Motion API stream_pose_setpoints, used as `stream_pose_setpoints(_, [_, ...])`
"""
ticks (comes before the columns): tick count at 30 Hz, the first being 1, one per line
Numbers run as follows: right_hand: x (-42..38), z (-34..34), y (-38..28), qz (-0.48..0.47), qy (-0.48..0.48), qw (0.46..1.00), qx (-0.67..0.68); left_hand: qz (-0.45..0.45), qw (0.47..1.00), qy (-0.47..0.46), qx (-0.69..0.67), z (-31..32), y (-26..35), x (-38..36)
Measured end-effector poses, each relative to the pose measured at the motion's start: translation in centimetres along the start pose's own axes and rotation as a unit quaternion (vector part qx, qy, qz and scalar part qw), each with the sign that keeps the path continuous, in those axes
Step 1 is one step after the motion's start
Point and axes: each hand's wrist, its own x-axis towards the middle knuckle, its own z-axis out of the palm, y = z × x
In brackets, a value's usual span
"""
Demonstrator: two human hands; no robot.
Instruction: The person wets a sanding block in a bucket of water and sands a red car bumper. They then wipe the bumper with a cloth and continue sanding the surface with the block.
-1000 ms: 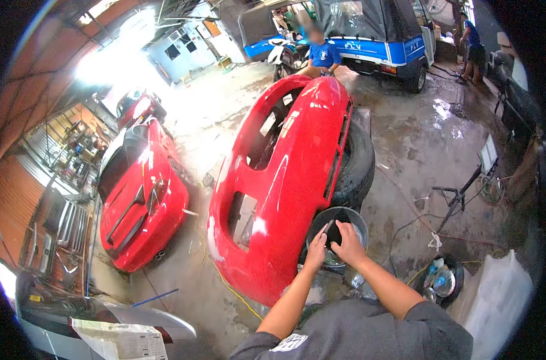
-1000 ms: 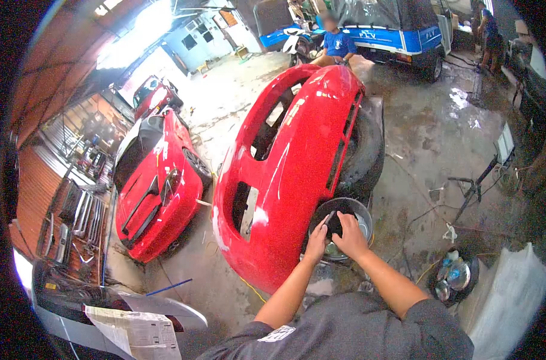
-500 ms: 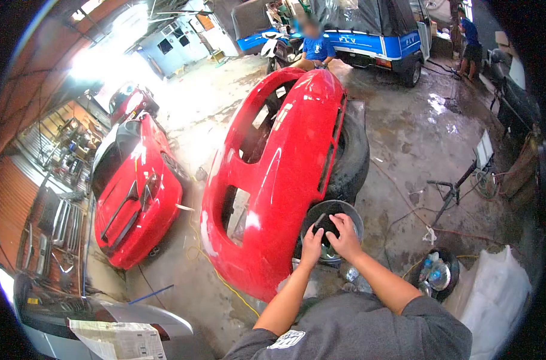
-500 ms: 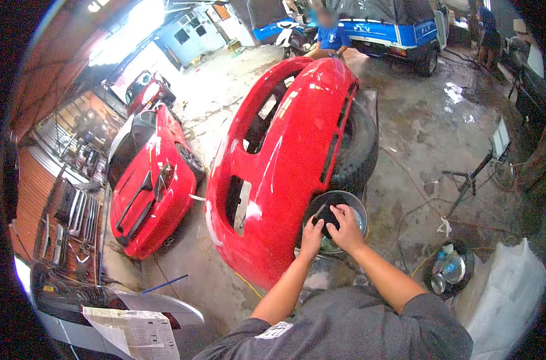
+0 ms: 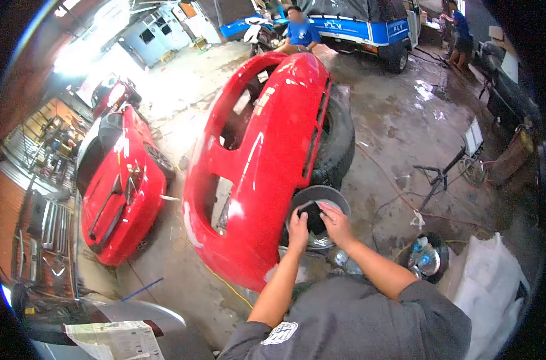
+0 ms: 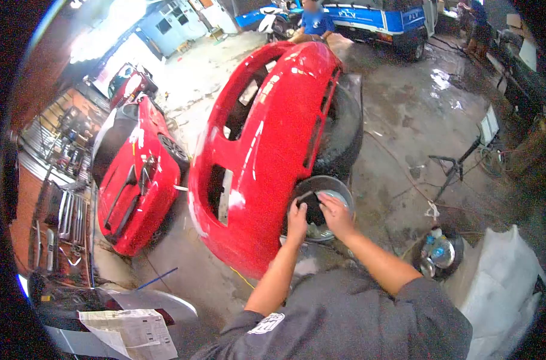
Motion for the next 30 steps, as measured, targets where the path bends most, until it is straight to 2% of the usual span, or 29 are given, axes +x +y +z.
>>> stream_pose_setpoints(2, [-0.1, -0.5, -1.8, 0.042, -0.009, 0.999, 0.014, 0.042, 0.997, 0.035, 0.047, 0.2, -3.6, 1.4])
stream_pose_setpoints(3, [-0.3, 0.1, -0.5, -0.015, 0.019, 1.0, 0.017, 0.059, 0.997, 0.022, 0.033, 0.5, -2.3, 1.1])
stream_pose_setpoints(4, [-0.4, 0.1, -0.4, -0.017, 0.009, 1.0, 0.018, 0.076, 0.997, 0.01, 0.019, 0.7, -0.1, 0.4])
stream_pose_setpoints(6, [-0.3, -0.2, -1.0, -0.02, -0.006, 1.0, 0.01, 0.066, 0.995, 0.047, 0.065, 1.1, 2.2, -0.5])
stream_pose_setpoints(10, [-0.3, 0.0, -1.0, -0.09, -0.031, 0.993, -0.07, 0.051, 0.996, 0.044, 0.057, 0.8, -0.7, 0.7])
stream_pose_setpoints(12, [-0.5, 0.2, -1.2, -0.123, -0.039, 0.985, -0.117, 0.049, 0.989, 0.071, 0.116, 1.1, -1.0, 0.3])
stream_pose_setpoints(16, [-0.8, 0.6, -2.0, -0.108, -0.051, 0.968, -0.219, 0.061, 0.972, 0.118, 0.195, 2.3, 0.5, -0.6])
stream_pose_setpoints(17, [-0.8, 0.9, -1.5, -0.117, -0.036, 0.968, -0.217, 0.006, 0.987, 0.083, 0.141, 2.2, 1.2, -0.7])
stream_pose_setpoints(21, [-0.8, 1.0, -1.7, -0.1, -0.05, 0.959, -0.261, -0.078, 0.976, 0.086, 0.183, 2.6, 1.8, -0.6])
stream_pose_setpoints(24, [-0.4, 0.8, -2.1, -0.08, -0.065, 0.966, -0.236, -0.033, 0.973, 0.08, 0.216, 2.0, -0.3, 0.2])
stream_pose_setpoints(25, [-0.3, 0.8, -1.9, -0.073, -0.068, 0.972, -0.214, -0.041, 0.973, 0.08, 0.212, 1.8, 0.5, 0.2])
stream_pose_setpoints(28, [0.1, 0.7, -2.1, -0.049, -0.066, 0.986, -0.148, -0.027, 0.995, 0.074, 0.068, 1.4, 0.2, 0.3])
stream_pose_setpoints(30, [-0.1, 0.8, -1.3, -0.051, -0.083, 0.983, -0.157, -0.057, 0.996, 0.025, 0.064, 0.9, 0.4, 0.2])
